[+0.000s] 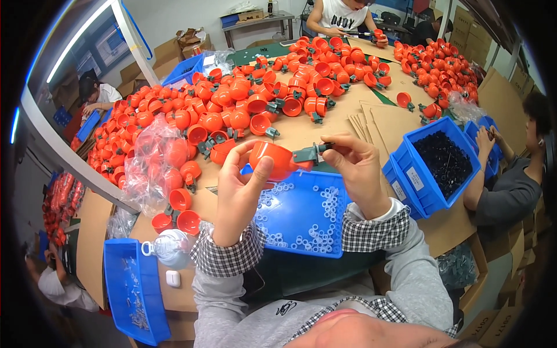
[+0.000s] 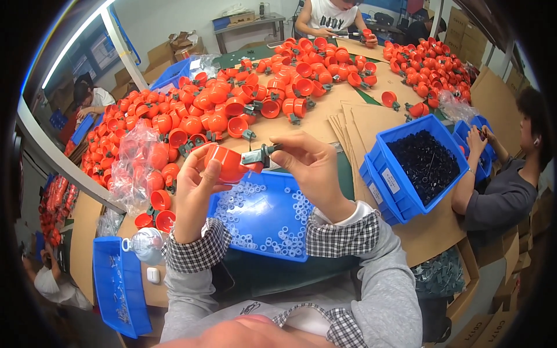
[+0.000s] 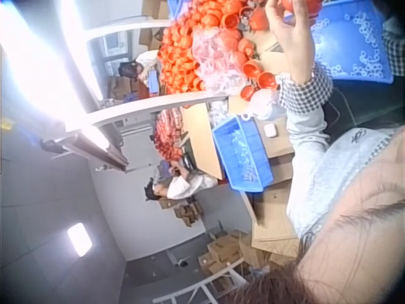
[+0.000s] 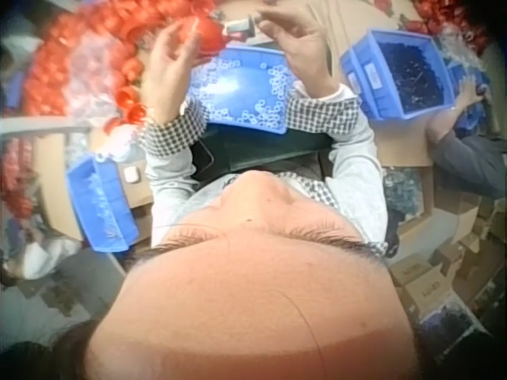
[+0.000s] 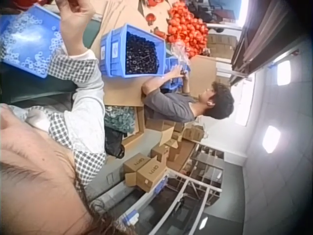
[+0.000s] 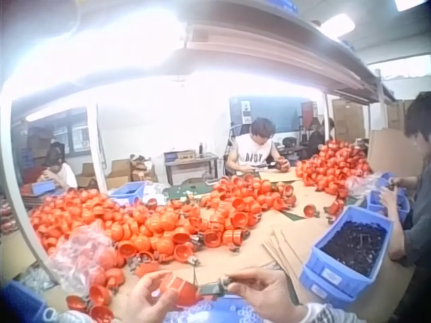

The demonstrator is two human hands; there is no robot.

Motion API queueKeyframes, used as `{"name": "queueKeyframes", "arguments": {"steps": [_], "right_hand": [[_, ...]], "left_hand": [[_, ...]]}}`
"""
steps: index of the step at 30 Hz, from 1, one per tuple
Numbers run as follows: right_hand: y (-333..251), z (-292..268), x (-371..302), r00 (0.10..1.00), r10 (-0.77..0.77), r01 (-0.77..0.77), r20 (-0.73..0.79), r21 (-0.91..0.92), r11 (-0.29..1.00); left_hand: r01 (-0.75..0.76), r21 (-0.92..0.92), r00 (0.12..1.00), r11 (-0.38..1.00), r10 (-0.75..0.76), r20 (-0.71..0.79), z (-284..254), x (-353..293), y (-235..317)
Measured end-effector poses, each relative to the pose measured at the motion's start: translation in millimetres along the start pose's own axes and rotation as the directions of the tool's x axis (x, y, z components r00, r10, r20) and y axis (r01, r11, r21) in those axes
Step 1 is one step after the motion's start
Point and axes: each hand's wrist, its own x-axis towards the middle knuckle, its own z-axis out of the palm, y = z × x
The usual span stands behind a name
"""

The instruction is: Assembling small plastic poultry watering components by hand at a factory workbench.

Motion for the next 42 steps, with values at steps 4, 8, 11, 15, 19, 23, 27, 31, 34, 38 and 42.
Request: {"name": "queueKeyframes", "arguments": {"steps": [4,8,11,15,19,23,27,31,34,38,42], "right_hand": [[-1,4,-4,0.997,-0.078,0.073,-0.028,-0.14,0.987],[-4,-5,0,0.998,-0.062,0.06,0.0,-0.222,0.973],[-8,-6,3,0.999,-0.016,0.025,0.04,-0.256,0.966],[-6,-8,4,0.975,0.215,-0.209,0.06,-0.084,0.974],[3,-21,10,0.81,0.524,-0.585,0.265,0.292,0.757],[3,-19,6,0.788,0.538,-0.614,0.3,0.32,0.721],[-15,1,-7,0.955,0.287,-0.292,0.073,0.076,0.953],[-22,7,-15,0.991,-0.07,0.105,0.116,-0.333,0.937],[-25,9,-15,0.947,-0.165,0.287,0.276,-0.497,0.818],[-15,9,-12,0.966,-0.061,0.16,0.252,-0.397,0.904],[-17,11,-11,0.971,-0.002,0.105,0.24,-0.417,0.903]], "left_hand": [[-0.031,-0.022,0.999,0.999,0.03,-0.011,-1,-1,-1],[-0.196,0.009,0.981,0.981,0.196,0.011,3,2,-3],[-0.257,0.005,0.966,0.967,0.256,0.035,2,-1,4],[-0.276,-0.018,0.96,0.961,0.276,0.045,0,-4,7],[-0.569,0.266,0.822,0.778,0.536,0.191,-4,-2,7],[-0.621,0.191,0.781,0.76,0.579,0.234,-4,-3,9],[-0.503,-0.129,0.838,0.855,0.519,0.172,-1,-9,15],[-0.091,-0.044,0.994,0.995,0.093,0.056,-14,-4,6],[0.075,0.289,0.979,0.954,-0.125,0.16,-18,-3,5],[0.021,0.285,0.994,0.958,-0.052,0.1,-19,-3,1],[-0.032,0.389,0.998,0.921,0.049,-0.035,-14,-6,6]]}}
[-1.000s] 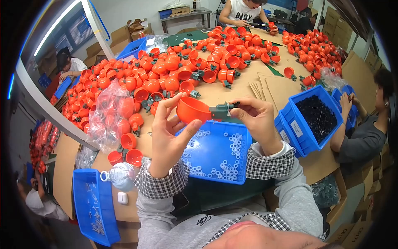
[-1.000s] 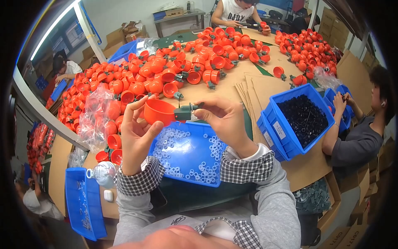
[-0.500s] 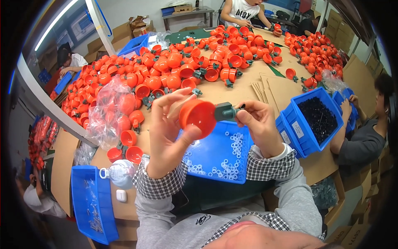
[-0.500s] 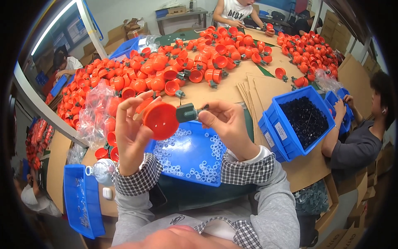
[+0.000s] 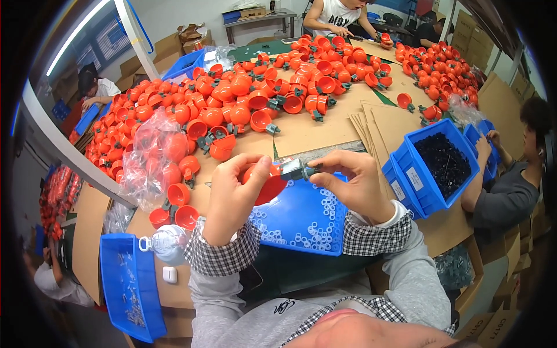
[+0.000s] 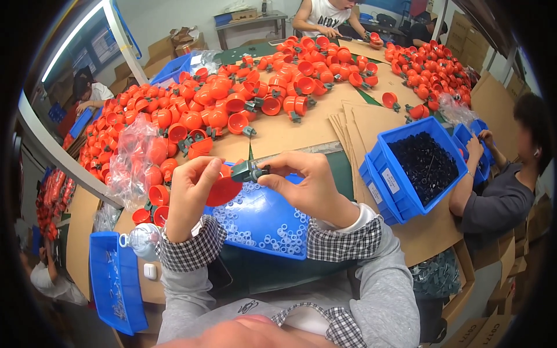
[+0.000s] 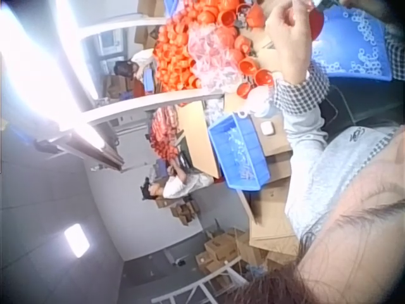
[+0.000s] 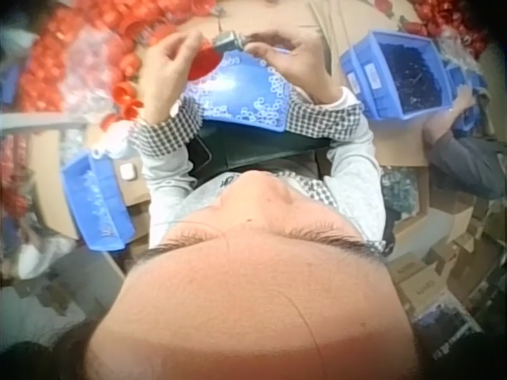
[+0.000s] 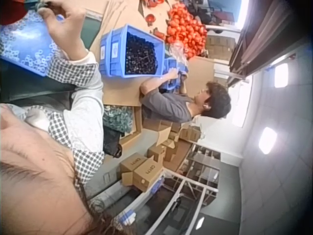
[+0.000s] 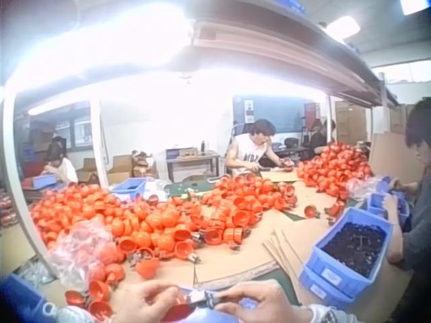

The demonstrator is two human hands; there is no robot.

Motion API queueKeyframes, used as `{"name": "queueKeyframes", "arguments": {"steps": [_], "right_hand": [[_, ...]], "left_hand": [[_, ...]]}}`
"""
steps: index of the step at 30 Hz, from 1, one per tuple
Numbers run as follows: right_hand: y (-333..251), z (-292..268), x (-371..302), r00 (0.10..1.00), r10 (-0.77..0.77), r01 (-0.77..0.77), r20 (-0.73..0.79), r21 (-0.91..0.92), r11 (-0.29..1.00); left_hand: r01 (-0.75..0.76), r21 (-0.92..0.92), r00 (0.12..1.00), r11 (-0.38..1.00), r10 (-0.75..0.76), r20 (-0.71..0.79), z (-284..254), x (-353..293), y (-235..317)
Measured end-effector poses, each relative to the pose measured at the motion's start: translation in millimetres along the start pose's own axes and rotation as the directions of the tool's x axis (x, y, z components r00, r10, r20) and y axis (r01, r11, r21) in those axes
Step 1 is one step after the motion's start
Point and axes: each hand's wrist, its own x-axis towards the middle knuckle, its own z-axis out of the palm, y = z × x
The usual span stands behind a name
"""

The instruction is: Assembling small plastic poultry watering components by hand at a factory workbench.

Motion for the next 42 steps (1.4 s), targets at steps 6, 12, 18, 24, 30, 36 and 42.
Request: {"name": "queueKeyframes", "arguments": {"steps": [6,12,18,24,30,36,42], "right_hand": [[-1,-18,4,0.877,0.449,-0.481,0.175,0.324,0.814],[17,-6,6,0.857,0.433,-0.511,0.279,0.558,0.654],[14,-5,-5,0.926,0.355,-0.361,0.127,0.57,0.738],[-4,3,-13,0.945,-0.309,0.31,-0.11,-0.007,0.951],[-12,7,-19,0.764,-0.627,0.61,-0.155,-0.143,0.779],[-8,-6,-22,0.86,-0.508,0.501,-0.049,-0.108,0.859],[-24,-7,-29,0.902,-0.431,0.43,-0.003,0.079,0.899]], "left_hand": [[-0.333,0.48,0.859,0.812,0.471,-0.2,18,-3,15],[-0.459,0.674,0.668,0.578,0.725,-0.166,22,-11,15],[-0.391,0.611,0.746,0.688,0.626,-0.227,32,-15,16],[-0.484,0.351,0.779,0.801,0.578,-0.245,19,-14,19],[-0.416,-0.306,0.909,0.856,0.395,-0.129,6,-6,4],[-0.547,-0.094,0.837,0.832,0.545,-0.051,17,-2,-26],[-0.518,-0.076,0.846,0.852,0.523,0.105,15,-12,-12]]}}
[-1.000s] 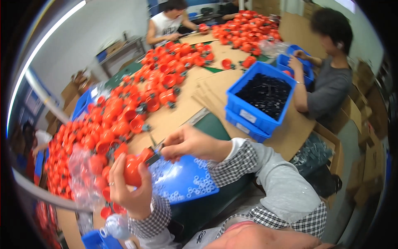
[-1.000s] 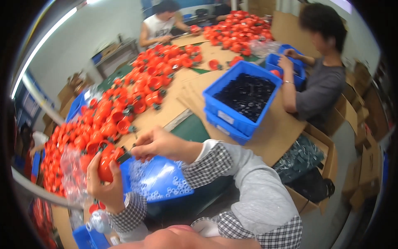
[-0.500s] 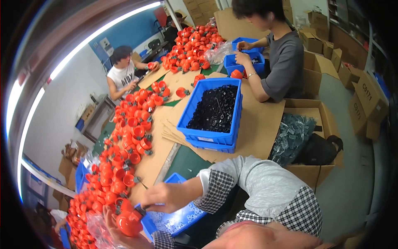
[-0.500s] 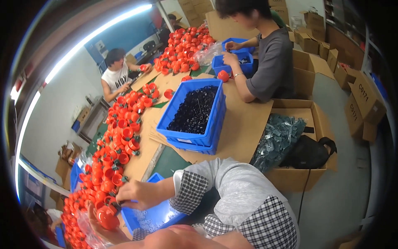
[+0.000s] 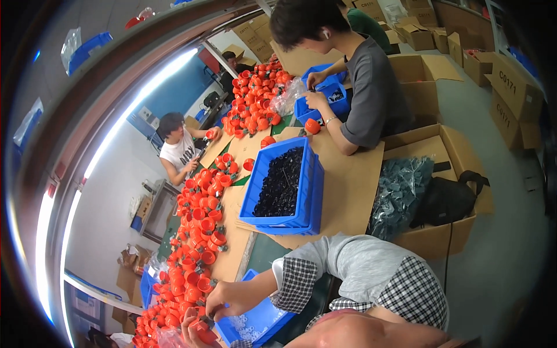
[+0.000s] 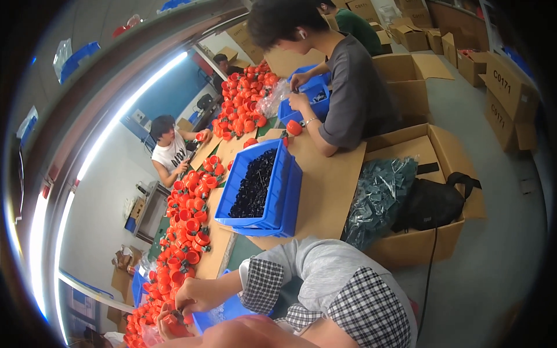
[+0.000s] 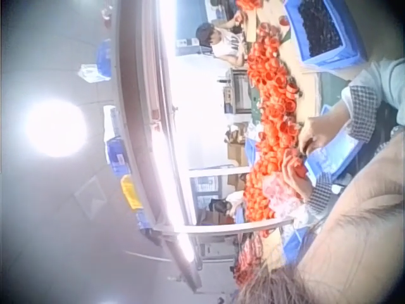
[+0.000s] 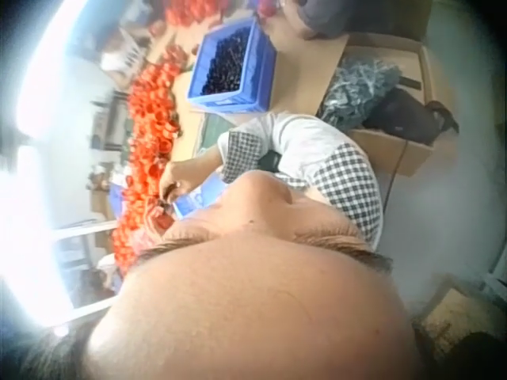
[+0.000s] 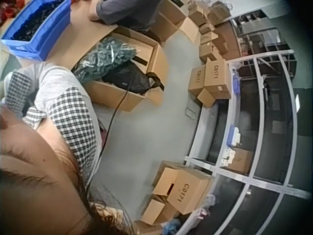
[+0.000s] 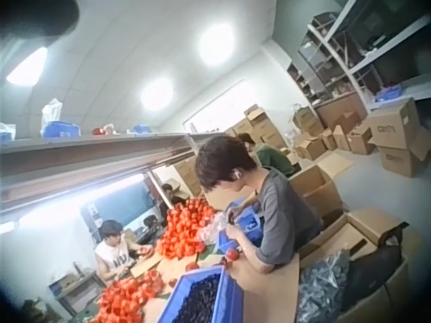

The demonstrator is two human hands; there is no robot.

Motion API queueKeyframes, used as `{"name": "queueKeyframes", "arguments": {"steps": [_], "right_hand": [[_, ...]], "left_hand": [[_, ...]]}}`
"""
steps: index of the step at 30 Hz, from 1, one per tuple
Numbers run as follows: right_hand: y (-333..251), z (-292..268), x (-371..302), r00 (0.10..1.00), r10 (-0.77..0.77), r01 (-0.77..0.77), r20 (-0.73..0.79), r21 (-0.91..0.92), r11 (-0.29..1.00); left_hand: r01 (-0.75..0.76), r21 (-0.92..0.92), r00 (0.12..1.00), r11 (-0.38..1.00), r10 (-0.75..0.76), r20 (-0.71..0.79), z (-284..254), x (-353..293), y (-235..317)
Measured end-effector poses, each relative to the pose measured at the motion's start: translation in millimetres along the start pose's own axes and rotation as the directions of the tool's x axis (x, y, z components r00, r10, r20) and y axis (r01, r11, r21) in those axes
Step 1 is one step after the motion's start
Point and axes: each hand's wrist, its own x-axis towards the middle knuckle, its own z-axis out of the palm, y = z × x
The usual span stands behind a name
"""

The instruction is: Assembling small plastic poultry watering components by hand at a factory workbench.

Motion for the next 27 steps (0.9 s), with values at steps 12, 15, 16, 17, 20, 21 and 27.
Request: {"name": "queueKeyframes", "arguments": {"steps": [12,15,16,17,20,21,27], "right_hand": [[-6,-16,5,0.999,-0.017,0.016,0.047,0.02,1.0],[-16,-18,1,0.992,-0.047,0.043,0.116,0.039,0.998],[-22,-12,1,0.993,-0.046,0.039,0.106,0.072,0.997],[-27,-6,0,0.995,-0.042,0.033,0.092,0.102,0.994],[-37,8,-7,0.989,-0.086,0.061,0.12,0.202,0.978],[-39,12,-10,0.987,-0.074,0.043,0.143,0.206,0.978],[-67,32,-35,0.97,-0.03,0.0,0.241,0.124,0.992]], "left_hand": [[0.16,0.154,0.985,0.975,-0.148,-0.086,5,-8,29],[0.12,0.393,0.99,0.912,-0.079,-0.119,23,-23,67],[0.158,0.355,0.978,0.922,-0.097,-0.183,15,-37,57],[0.19,0.311,0.963,0.931,-0.116,-0.242,7,-52,47],[0.254,0.292,0.939,0.922,-0.162,-0.303,-4,-77,55],[0.28,0.31,0.935,0.909,-0.184,-0.304,-7,-86,61],[0.41,0.399,0.909,0.82,-0.329,-0.257,-21,-132,93]]}}
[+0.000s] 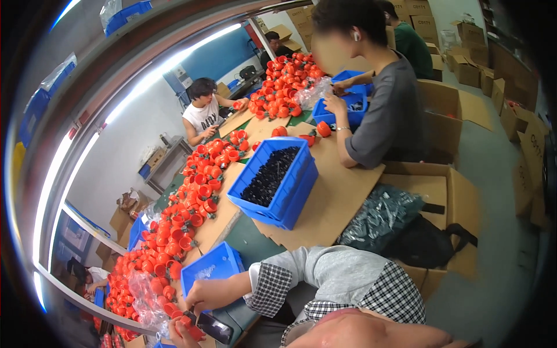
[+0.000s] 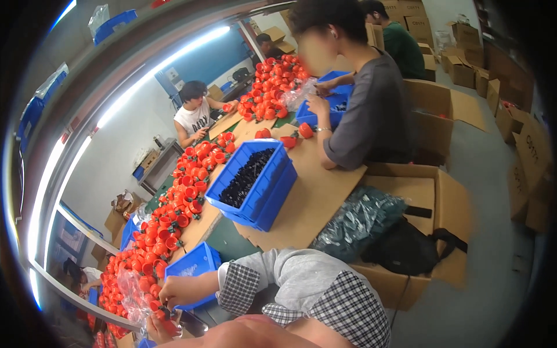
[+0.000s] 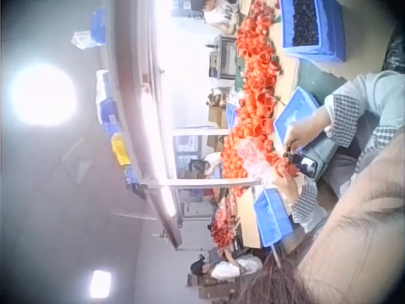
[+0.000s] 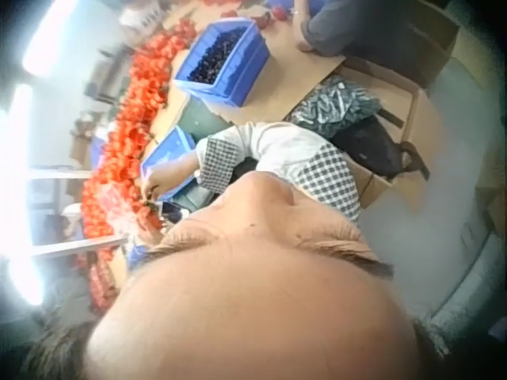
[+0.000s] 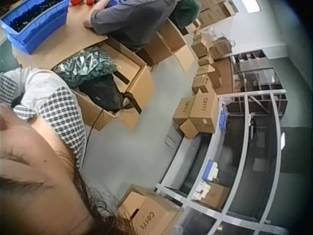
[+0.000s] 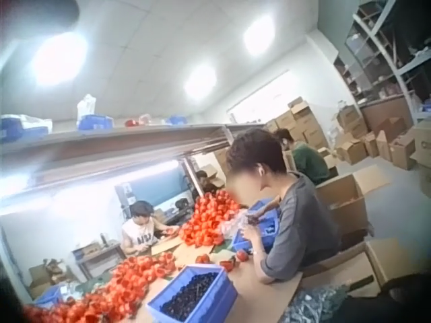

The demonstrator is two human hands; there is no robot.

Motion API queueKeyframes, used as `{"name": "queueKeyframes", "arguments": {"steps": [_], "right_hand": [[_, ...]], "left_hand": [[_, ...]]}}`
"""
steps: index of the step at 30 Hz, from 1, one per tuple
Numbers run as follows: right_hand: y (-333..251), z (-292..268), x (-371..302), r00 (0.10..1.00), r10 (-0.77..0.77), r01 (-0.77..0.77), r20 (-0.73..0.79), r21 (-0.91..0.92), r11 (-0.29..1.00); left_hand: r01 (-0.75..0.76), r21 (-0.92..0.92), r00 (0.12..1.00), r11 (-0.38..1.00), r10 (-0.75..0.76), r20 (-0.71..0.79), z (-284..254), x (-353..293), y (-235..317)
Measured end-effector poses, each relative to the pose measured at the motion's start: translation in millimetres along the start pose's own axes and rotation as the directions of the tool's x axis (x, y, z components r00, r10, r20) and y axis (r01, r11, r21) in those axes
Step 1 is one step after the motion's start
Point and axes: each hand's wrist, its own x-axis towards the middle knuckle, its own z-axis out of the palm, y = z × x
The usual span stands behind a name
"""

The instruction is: Assembling small plastic poultry watering components by hand at a factory workbench.

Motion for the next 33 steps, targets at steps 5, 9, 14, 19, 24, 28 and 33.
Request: {"name": "queueKeyframes", "arguments": {"steps": [5,9,14,19,24,28,33], "right_hand": [[-18,24,-13,0.976,0.204,-0.198,-0.073,0.09,0.976],[2,34,-32,0.956,0.17,-0.181,-0.239,-0.024,0.983],[13,29,-48,0.895,0.248,-0.289,-0.372,-0.06,0.955],[29,17,-56,0.872,0.291,-0.433,-0.393,-0.344,0.833],[46,-5,-16,0.893,0.342,-0.442,-0.293,-0.427,0.789],[90,-30,-14,0.953,0.23,-0.303,-0.197,-0.593,0.746],[117,-31,8,0.888,0.412,-0.457,-0.203,-0.479,0.749]], "left_hand": [[0.062,-0.241,0.993,0.969,-0.034,0.115,9,-1,-1],[0.2,-0.321,0.958,0.926,-0.116,0.262,28,4,11],[0.228,-0.34,0.937,0.912,-0.111,0.331,58,23,-9],[0.107,-0.296,0.947,0.949,-0.007,0.32,87,55,-35],[0.162,-0.351,0.948,0.922,-0.047,0.313,76,100,-51],[-0.037,-0.224,0.978,0.974,0.081,0.192,95,115,-52],[0.208,-0.547,0.977,0.811,-0.142,0.162,109,122,-78]]}}
